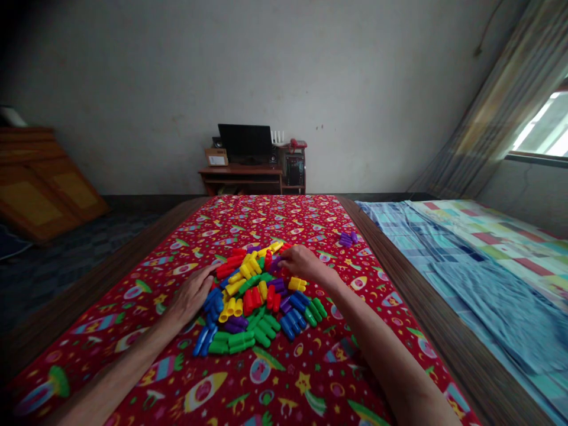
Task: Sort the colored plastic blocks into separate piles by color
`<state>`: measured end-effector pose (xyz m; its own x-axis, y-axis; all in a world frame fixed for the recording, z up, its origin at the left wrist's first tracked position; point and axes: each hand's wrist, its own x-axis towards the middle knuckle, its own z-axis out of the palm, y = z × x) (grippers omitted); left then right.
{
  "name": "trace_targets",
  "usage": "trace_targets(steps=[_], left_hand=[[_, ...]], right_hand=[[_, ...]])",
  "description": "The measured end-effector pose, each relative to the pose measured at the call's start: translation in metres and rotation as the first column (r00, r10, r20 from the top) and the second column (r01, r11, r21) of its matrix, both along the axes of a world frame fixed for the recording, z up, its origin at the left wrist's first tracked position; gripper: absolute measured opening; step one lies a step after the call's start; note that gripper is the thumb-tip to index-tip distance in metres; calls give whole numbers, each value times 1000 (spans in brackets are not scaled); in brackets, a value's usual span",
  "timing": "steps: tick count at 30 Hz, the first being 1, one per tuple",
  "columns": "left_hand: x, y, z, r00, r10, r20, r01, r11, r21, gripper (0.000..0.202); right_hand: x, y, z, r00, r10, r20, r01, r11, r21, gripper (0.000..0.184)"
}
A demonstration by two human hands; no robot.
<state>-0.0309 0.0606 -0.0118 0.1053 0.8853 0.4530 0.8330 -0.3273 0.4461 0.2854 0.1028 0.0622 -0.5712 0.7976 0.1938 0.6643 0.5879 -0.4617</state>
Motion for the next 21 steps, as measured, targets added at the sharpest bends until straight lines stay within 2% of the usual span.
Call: trace_targets(steps=[3, 5, 7, 10, 12, 13, 18, 21], left_hand=[[0, 0, 0, 1000, -4, -5, 4, 1000, -5, 47], [0, 0, 0, 1000, -11, -10, 11, 1000, -10, 48], [0, 1, -1, 1000, -10, -12, 10, 1000, -10, 49], [0, 3, -3, 1000, 3, -9, -3, 1000, 0, 49], [0, 3, -4, 1000, 4, -7, -4, 1000, 4, 49], [0, 4, -5, 1000, 6, -5, -6, 1000, 6, 49], [0, 3, -4, 1000, 5, -3, -5, 1000, 5, 46], [-1, 2, -3, 1000, 7, -1, -7, 1000, 2, 46]], right_hand=[[23, 15, 2, 970, -228, -88, 234, 971, 53, 23], [47, 25, 2, 898, -413, -151, 428, 900, 86, 28], [75, 34, 1, 786, -581, -212, 609, 786, 104, 31], [113, 40, -5, 574, -782, -244, 816, 572, 88, 38], [133, 40, -11, 464, -861, -208, 885, 463, 58, 42], [141, 40, -14, 431, -885, -175, 901, 431, 38, 43], [160, 34, -29, 341, -940, 16, 938, 339, -76, 43], [158, 30, -26, 321, -947, -8, 947, 322, -27, 40]])
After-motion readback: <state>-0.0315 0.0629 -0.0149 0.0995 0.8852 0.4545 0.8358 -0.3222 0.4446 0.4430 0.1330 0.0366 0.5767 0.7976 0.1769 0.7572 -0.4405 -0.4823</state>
